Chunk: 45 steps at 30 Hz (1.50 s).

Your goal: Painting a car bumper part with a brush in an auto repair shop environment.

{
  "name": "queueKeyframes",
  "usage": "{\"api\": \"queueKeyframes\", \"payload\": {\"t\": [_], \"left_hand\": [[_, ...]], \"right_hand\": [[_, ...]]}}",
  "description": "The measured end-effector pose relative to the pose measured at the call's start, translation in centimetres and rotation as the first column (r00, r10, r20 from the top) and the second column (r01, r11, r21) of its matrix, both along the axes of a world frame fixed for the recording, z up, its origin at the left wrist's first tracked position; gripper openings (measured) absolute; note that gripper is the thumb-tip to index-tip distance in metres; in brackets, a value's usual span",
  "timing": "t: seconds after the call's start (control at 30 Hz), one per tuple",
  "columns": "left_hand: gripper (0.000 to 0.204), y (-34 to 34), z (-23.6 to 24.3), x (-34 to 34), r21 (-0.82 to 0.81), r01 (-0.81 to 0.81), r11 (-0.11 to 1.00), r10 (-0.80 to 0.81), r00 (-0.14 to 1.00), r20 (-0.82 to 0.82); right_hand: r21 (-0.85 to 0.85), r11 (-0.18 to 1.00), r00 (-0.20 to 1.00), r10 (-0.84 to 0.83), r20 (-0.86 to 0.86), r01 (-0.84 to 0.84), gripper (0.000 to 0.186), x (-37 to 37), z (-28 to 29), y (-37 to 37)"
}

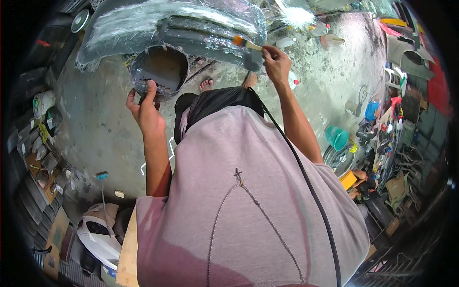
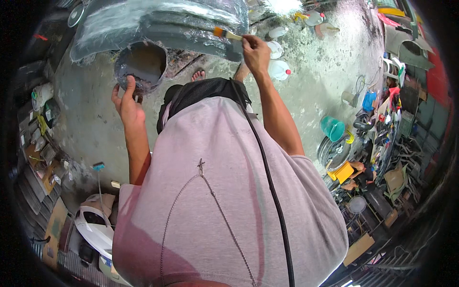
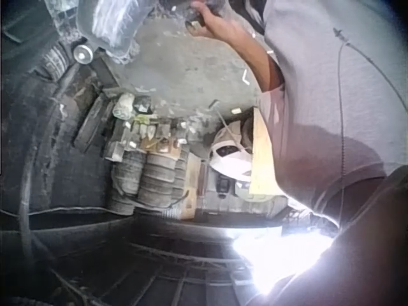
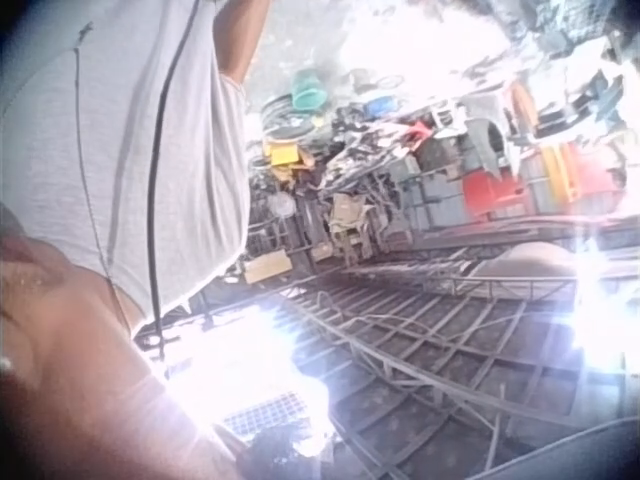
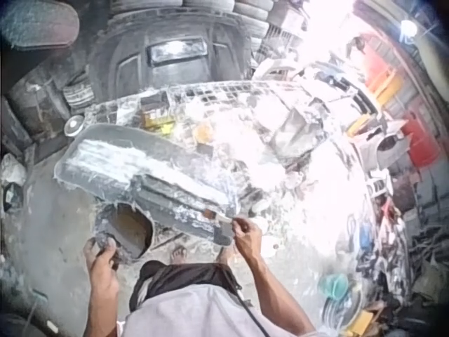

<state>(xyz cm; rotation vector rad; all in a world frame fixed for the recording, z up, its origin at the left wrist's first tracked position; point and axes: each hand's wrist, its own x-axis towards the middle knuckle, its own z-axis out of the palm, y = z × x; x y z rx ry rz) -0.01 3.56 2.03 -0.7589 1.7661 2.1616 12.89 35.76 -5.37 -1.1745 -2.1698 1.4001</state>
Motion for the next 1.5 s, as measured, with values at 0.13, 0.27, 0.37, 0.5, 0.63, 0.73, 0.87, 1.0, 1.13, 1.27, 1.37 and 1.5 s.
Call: {"api": "queueKeyframes", "payload": {"t": [0.13, 0.27, 0.37, 0.5, 0.63, 0.73, 0.87, 1.0, 1.13, 1.27, 1.37, 1.5], "left_hand": [[0.081, -0.1, 0.1, 0.3, 0.016, -0.021, 1.000, 0.021, 1.000, -0.014], [0.080, -0.2, -0.1, 0.5, 0.034, -0.026, 0.999, 0.027, 0.999, -0.029], [0.080, 0.1, 0.2, 0.3, 0.027, -0.033, 0.999, 0.034, 0.999, -0.032], [0.081, 0.1, -0.2, 0.0, 0.030, -0.018, 0.999, 0.019, 0.999, -0.037], [0.080, 0.1, 0.1, 0.3, -0.009, -0.031, 0.999, 0.031, 0.999, -0.006], [0.079, -0.6, 0.5, 0.5, -0.044, -0.004, 0.999, 0.005, 0.999, 0.032], [0.080, -1.0, 0.3, 0.4, -0.058, 0.000, 0.998, 0.002, 0.999, 0.040], [0.077, -1.2, 0.7, 0.3, -0.054, 0.028, 0.998, -0.026, 0.999, 0.043], [0.076, -2.7, 0.5, -0.3, 0.003, 0.096, 0.995, -0.096, 0.992, 0.078], [0.075, -4.0, 0.6, 0.0, -0.046, 0.083, 0.996, -0.078, 0.993, 0.091], [0.060, -5.1, 0.3, 0.3, 0.004, 0.013, 1.000, -0.014, 0.995, 0.098], [0.064, -5.1, -0.4, 0.3, 0.053, 0.069, 0.996, -0.071, 0.996, 0.045]], "right_hand": [[0.059, 0.993, 0.992, -0.100, -0.074, 0.105, 0.019, 2.6, 0.6, 2.0], [-0.092, 0.994, 0.973, -0.072, -0.218, 0.053, 0.019, 1.0, 3.9, 1.1], [-0.106, 0.989, 0.959, 0.074, -0.272, -0.106, 0.017, -1.7, 4.0, -1.4], [0.176, 0.968, 0.976, 0.199, -0.092, -0.181, 0.023, -0.8, 0.6, -1.4], [0.203, 0.979, 0.994, 0.014, -0.111, 0.009, 0.027, 4.1, 0.0, 2.5], [-0.031, 0.999, 0.990, 0.028, -0.137, -0.033, 0.035, 7.0, 2.1, 5.9], [-0.228, 0.914, 0.933, 0.355, 0.050, -0.336, 0.034, 5.7, 3.5, 7.0], [0.146, 0.831, 0.832, 0.493, 0.253, -0.537, 0.021, 1.7, 3.0, 8.6], [0.468, 0.728, 0.864, 0.390, 0.319, -0.501, 0.016, -1.9, 3.4, 12.2], [0.472, 0.739, 0.874, 0.359, 0.327, -0.480, 0.019, -3.1, 6.2, 12.5], [0.612, 0.692, 0.924, 0.296, 0.243, -0.383, 0.017, -3.2, 5.9, 11.1], [0.747, 0.534, 0.874, 0.468, 0.129, -0.396, 0.029, 1.3, 2.0, 7.7]]}}
